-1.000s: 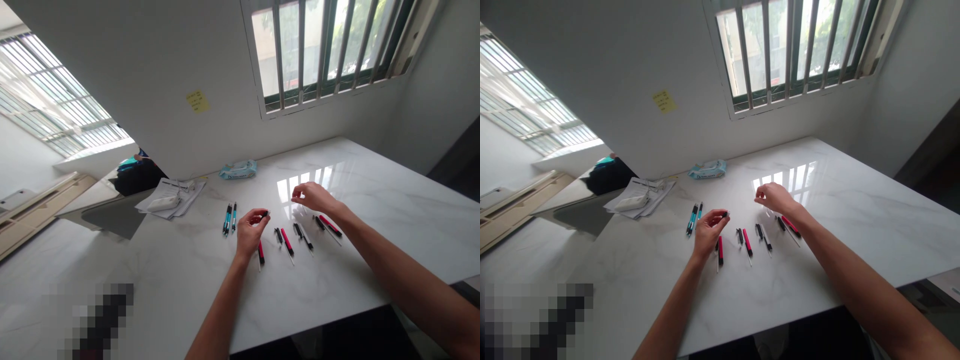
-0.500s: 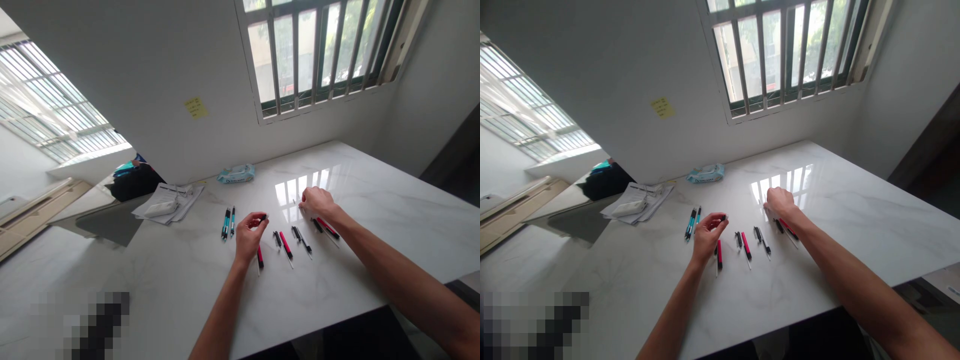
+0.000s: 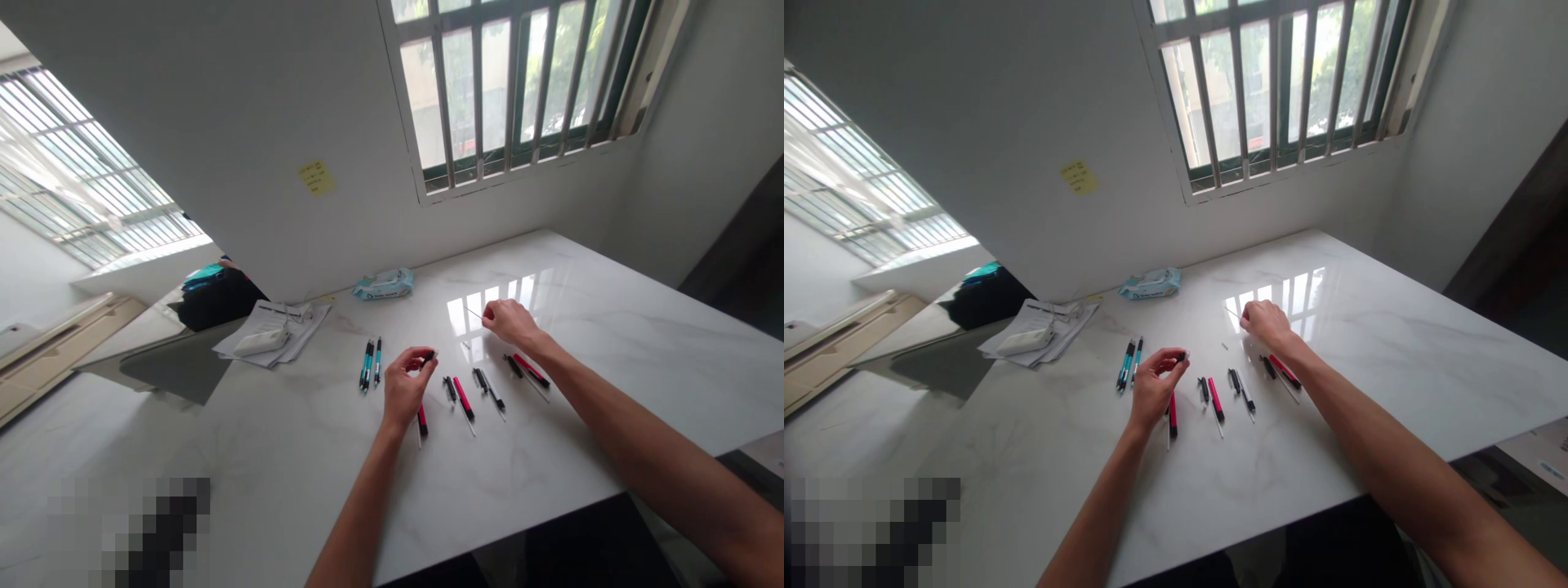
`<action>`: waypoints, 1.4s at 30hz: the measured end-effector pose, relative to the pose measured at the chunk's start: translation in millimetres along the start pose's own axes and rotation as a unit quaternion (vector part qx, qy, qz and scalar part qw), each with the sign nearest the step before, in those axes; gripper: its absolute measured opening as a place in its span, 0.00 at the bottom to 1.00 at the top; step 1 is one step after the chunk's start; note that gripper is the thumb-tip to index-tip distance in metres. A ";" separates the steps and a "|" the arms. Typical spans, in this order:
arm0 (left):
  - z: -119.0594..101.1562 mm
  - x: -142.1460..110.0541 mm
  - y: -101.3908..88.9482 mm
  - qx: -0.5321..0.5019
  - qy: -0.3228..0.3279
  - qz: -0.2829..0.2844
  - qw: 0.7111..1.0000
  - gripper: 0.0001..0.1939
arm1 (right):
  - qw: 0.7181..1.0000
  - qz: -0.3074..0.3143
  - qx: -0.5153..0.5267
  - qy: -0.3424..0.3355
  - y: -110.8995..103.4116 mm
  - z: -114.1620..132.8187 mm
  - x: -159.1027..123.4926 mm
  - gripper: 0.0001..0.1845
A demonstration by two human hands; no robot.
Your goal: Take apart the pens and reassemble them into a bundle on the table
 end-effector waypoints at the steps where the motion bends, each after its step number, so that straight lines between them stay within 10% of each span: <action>1: 0.2 0.0 0.0 0.000 0.000 0.001 1.000 0.10 | 0.996 0.004 0.087 -0.028 0.1 0.5 1.1 0.11; 6: 0.5 0.0 0.6 0.010 -0.003 0.006 1.000 0.11 | 0.849 0.110 0.509 -0.094 12.4 18.0 -1.3 0.21; 11: 0.9 -0.8 2.6 0.004 -0.019 0.022 1.000 0.14 | 0.758 0.147 0.628 -0.095 22.1 43.6 -18.0 0.18; 27: 0.9 -0.3 4.0 -0.082 -0.061 0.041 0.994 0.16 | 0.804 0.185 0.536 -0.176 19.4 55.0 -29.2 0.15; 33: 4.4 5.1 -1.8 -0.185 -0.080 -0.028 0.979 0.18 | 0.925 0.111 0.269 -0.242 38.7 45.1 -31.1 0.10; 42: 7.9 8.0 -4.9 -0.254 -0.094 -0.078 0.960 0.19 | 0.936 0.142 0.075 -0.313 61.8 49.0 -32.1 0.11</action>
Point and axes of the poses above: each hand's wrist, its own x-axis towards the middle knuckle, its own y-axis out of the palm, z = x × y, the point moved 1 cm from there along x, towards the middle knuckle, and after that the axes turned 9 degrees about x, right-handed, at the moved point
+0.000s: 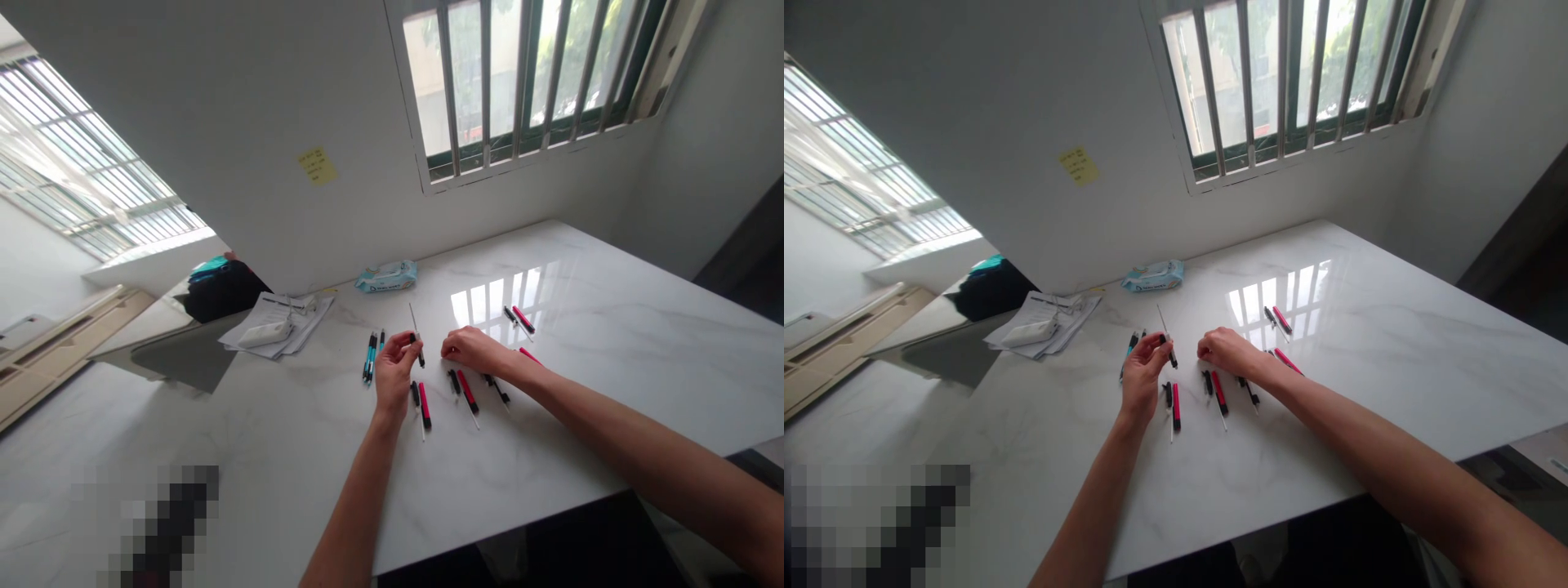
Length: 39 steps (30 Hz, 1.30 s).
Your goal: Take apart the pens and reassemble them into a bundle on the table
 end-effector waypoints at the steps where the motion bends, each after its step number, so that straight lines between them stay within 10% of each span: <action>1: -0.2 0.1 0.0 -0.007 -0.003 0.002 1.000 0.19 | 1.000 -0.001 -0.002 0.006 -1.8 -1.2 -0.3 0.12; 9: -3.9 -0.7 0.6 0.047 0.026 0.015 0.998 0.18 | 0.989 -0.118 0.088 0.032 -29.4 -7.6 -6.8 0.14; 20: -0.4 -4.6 2.3 0.264 0.087 0.036 0.960 0.11 | 0.824 -0.264 0.498 0.056 -48.6 -3.1 -2.3 0.18; 39: -0.5 -6.1 2.6 0.275 0.096 0.040 0.956 0.10 | 0.833 -0.233 0.502 0.033 -46.5 6.1 -4.6 0.19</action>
Point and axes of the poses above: each hand's wrist, its own x-axis towards the middle knuckle, its own y-axis out of the palm, z = x × y, the point moved 1 cm from there along x, towards the middle knuckle, and after that the axes turned 9 degrees about x, right-handed, at the moved point
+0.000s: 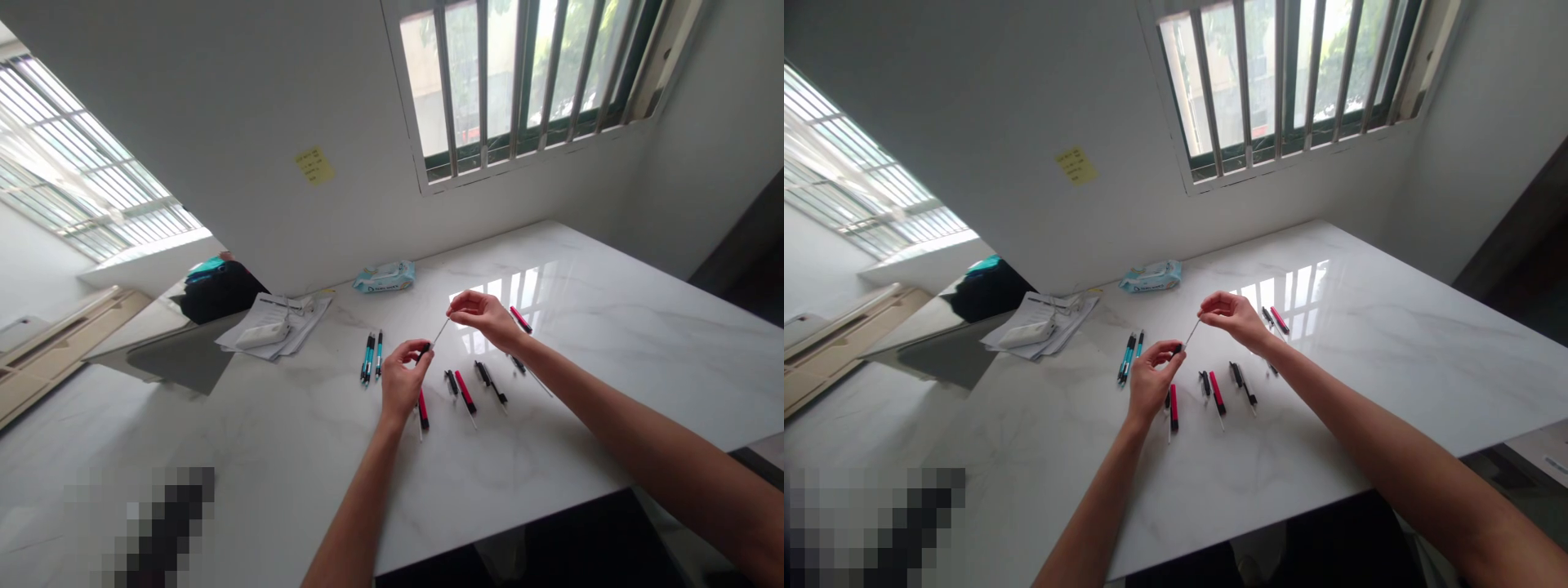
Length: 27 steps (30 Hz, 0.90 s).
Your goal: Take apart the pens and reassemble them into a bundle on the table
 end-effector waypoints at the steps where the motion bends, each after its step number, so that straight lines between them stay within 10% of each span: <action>1: 0.0 -0.1 0.1 0.000 0.002 0.001 1.000 0.10 | 1.000 0.005 -0.002 0.002 0.5 -0.4 -0.4 0.18; 15: -2.9 -0.9 0.5 -0.032 0.023 0.021 0.999 0.15 | 0.989 0.124 -0.065 0.044 18.9 -22.1 -9.4 0.18; 27: -13.5 -5.6 -1.4 0.019 0.042 0.000 0.999 0.21 | 0.988 0.094 -0.109 0.055 26.6 -27.0 -12.7 0.11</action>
Point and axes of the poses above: each hand's wrist, its own x-axis towards the middle knuckle, its own y-axis out of the palm, z = x × y, the point moved 1 cm from there along x, towards the middle knuckle, and after that the axes turned 9 degrees about x, right-handed, at the moved point
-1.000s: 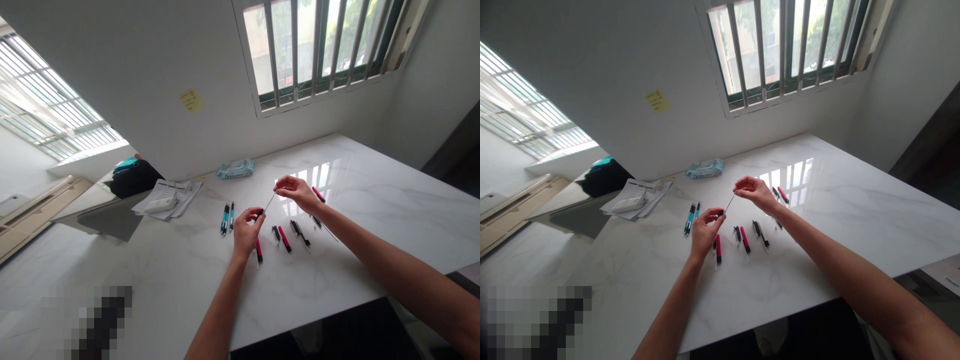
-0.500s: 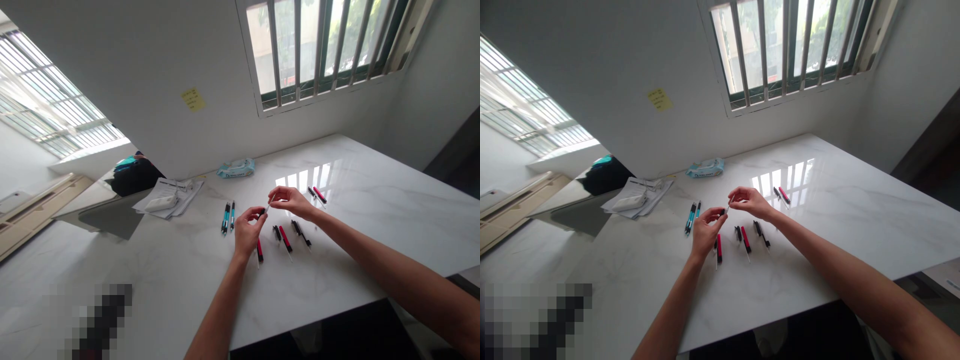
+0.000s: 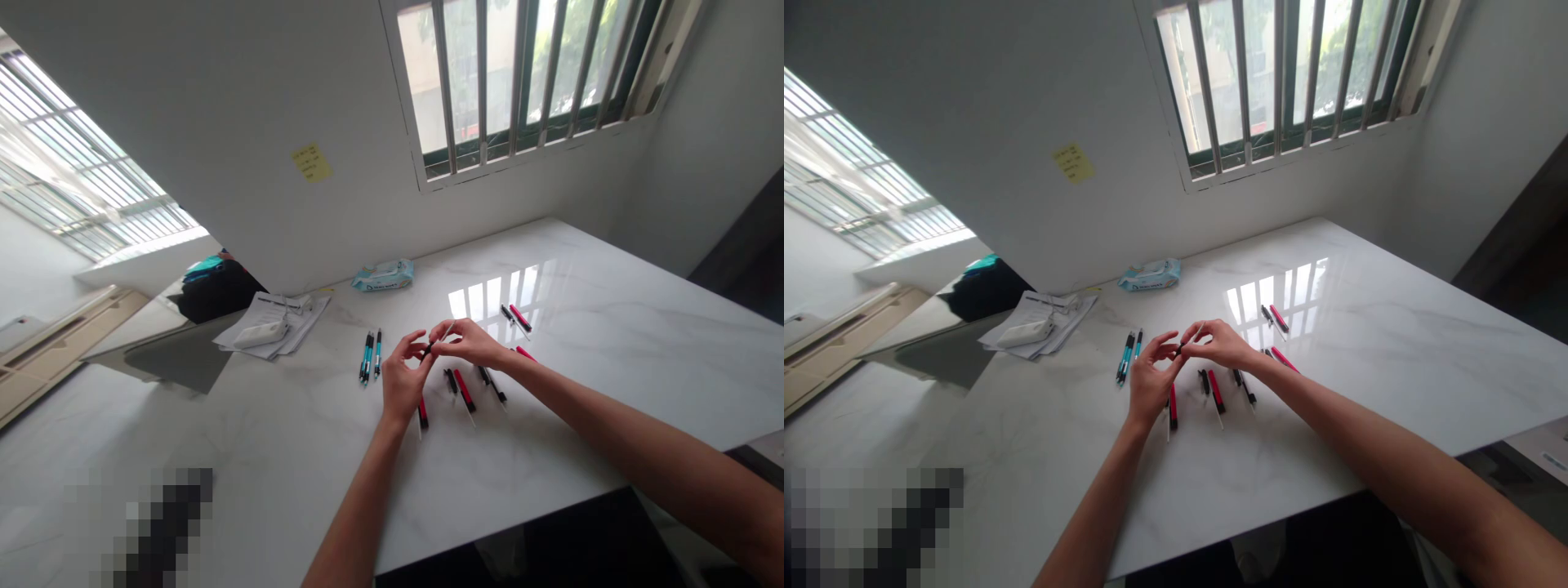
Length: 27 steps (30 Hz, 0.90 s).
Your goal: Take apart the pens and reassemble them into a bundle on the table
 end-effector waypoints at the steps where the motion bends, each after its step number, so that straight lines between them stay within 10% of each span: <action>1: -0.8 -0.4 0.0 0.012 0.005 -0.001 1.000 0.21 | 1.000 -0.003 0.007 -0.002 0.5 1.3 -0.2 0.11; 10: 2.1 2.5 -3.8 0.070 0.016 -0.021 0.997 0.08 | 0.950 -0.122 0.286 -0.002 -42.4 17.5 7.6 0.11; 18: 7.0 4.6 -9.2 0.113 0.015 -0.046 0.992 0.06 | 0.996 -0.053 -0.047 -0.060 -50.6 21.9 4.5 0.13; 27: 5.3 4.1 -8.7 0.121 0.030 -0.047 0.991 0.07 | 0.995 -0.032 -0.060 -0.076 -52.7 19.0 3.3 0.16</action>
Point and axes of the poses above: each hand's wrist, its own x-axis towards the middle knuckle, its own y-axis out of the palm, z = x × y, the point moved 1 cm from there along x, towards the middle knuckle, and after that the axes turned 9 degrees about x, right-handed, at the moved point
